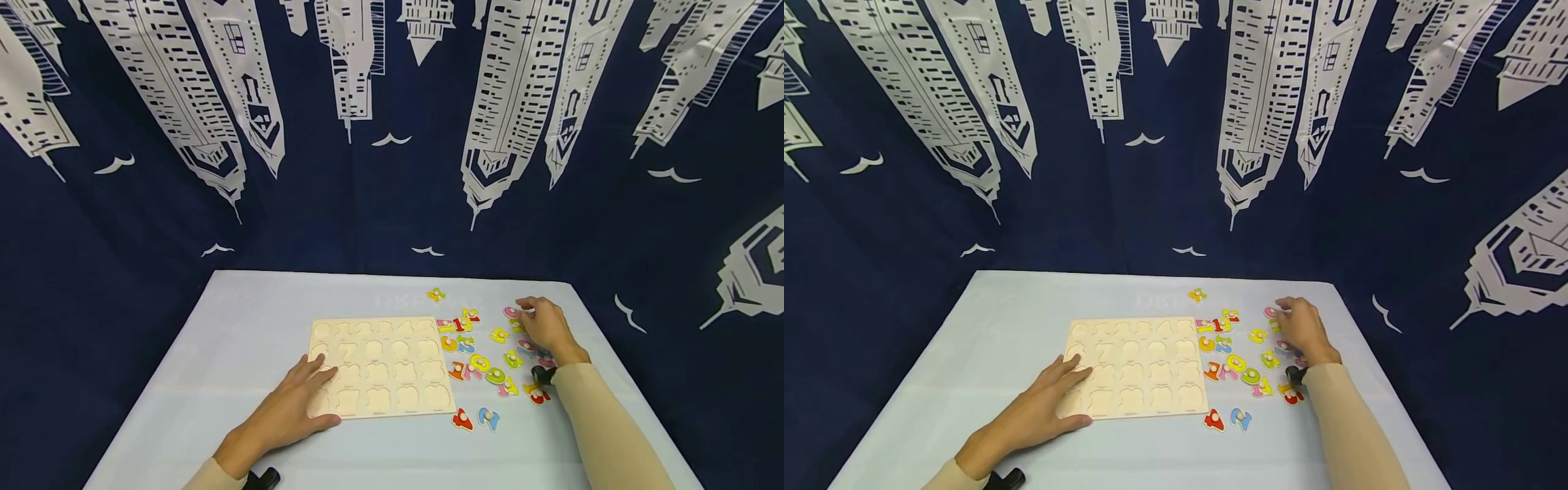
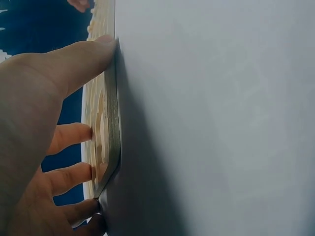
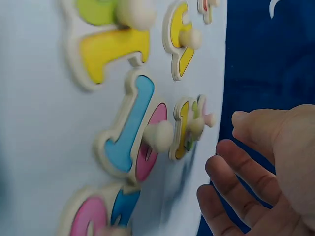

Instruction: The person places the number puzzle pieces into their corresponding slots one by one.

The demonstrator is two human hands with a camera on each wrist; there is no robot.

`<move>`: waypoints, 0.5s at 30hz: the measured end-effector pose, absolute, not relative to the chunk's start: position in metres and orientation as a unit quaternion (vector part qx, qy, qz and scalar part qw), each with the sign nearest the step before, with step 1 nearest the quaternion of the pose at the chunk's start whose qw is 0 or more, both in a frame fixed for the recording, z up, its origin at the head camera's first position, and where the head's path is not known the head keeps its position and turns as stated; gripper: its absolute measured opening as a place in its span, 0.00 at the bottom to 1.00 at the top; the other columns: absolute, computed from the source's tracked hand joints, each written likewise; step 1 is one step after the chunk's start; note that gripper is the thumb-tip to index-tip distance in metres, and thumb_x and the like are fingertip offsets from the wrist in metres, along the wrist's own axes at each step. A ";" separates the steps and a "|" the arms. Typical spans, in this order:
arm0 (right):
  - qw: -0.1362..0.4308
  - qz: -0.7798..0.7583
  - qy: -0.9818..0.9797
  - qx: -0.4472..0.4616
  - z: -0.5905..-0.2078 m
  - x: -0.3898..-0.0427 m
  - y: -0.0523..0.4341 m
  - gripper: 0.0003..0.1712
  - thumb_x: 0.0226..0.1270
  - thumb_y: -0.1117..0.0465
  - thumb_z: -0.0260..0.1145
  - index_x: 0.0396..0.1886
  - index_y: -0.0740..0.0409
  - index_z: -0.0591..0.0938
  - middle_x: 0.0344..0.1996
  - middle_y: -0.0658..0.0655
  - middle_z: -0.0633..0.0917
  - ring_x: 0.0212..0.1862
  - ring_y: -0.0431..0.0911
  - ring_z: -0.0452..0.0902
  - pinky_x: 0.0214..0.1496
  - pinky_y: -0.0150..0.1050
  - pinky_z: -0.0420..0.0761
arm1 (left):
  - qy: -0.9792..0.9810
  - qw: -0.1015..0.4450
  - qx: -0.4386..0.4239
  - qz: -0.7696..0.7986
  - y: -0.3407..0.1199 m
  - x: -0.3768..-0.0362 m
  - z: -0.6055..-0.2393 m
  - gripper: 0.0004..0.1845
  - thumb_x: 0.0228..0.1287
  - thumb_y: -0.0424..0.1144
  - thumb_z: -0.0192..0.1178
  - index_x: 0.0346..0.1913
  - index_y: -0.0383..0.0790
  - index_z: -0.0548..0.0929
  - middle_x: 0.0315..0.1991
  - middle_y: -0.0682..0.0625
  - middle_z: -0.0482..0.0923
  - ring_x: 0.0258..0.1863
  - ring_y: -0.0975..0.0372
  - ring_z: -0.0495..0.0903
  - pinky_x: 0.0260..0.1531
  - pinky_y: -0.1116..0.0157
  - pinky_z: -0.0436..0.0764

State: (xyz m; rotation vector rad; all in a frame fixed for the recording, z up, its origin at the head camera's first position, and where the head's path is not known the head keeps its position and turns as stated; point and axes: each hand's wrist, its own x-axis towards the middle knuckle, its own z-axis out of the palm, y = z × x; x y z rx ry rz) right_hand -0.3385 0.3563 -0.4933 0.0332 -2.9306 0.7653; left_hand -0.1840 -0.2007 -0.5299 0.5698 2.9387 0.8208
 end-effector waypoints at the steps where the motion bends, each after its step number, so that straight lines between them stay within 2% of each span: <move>1: 0.049 0.253 -0.966 0.010 -0.495 -0.344 0.357 0.23 0.88 0.62 0.68 0.73 0.69 0.86 0.64 0.75 0.89 0.62 0.69 0.88 0.71 0.69 0.87 | 0.946 0.020 0.182 0.266 -0.201 -0.184 -0.530 0.50 0.66 0.66 0.84 0.85 0.48 0.80 0.93 0.39 0.65 0.94 0.30 0.58 0.80 0.23 0.75; 4: 0.031 0.256 -0.966 0.010 -0.502 -0.357 0.357 0.20 0.88 0.60 0.69 0.68 0.68 0.89 0.56 0.71 0.94 0.57 0.64 0.89 0.68 0.66 0.88 | 0.946 0.027 0.179 0.268 -0.203 -0.182 -0.531 0.50 0.66 0.67 0.84 0.85 0.49 0.80 0.94 0.40 0.65 0.94 0.31 0.58 0.80 0.23 0.75; 7: 0.029 0.260 -0.965 0.003 -0.508 -0.365 0.357 0.16 0.88 0.59 0.70 0.62 0.66 0.92 0.50 0.67 0.96 0.53 0.59 0.89 0.61 0.59 0.89 | 0.945 0.031 0.178 0.272 -0.204 -0.182 -0.531 0.50 0.67 0.67 0.83 0.86 0.50 0.79 0.94 0.40 0.64 0.94 0.31 0.57 0.81 0.23 0.75; 12: 0.046 0.262 -0.964 -0.010 -0.515 -0.371 0.357 0.12 0.87 0.60 0.72 0.57 0.65 0.93 0.45 0.64 0.95 0.48 0.55 0.88 0.52 0.46 0.84 | 0.942 0.037 0.182 0.279 -0.205 -0.184 -0.528 0.51 0.67 0.66 0.83 0.87 0.48 0.78 0.94 0.40 0.63 0.95 0.31 0.55 0.82 0.22 0.72; 15: 0.057 0.262 -0.963 -0.009 -0.515 -0.375 0.355 0.11 0.87 0.60 0.72 0.54 0.64 0.92 0.43 0.63 0.95 0.45 0.54 0.87 0.49 0.42 0.82 | 0.942 0.039 0.185 0.276 -0.207 -0.186 -0.526 0.51 0.68 0.64 0.83 0.87 0.47 0.77 0.94 0.39 0.63 0.95 0.32 0.55 0.83 0.23 0.72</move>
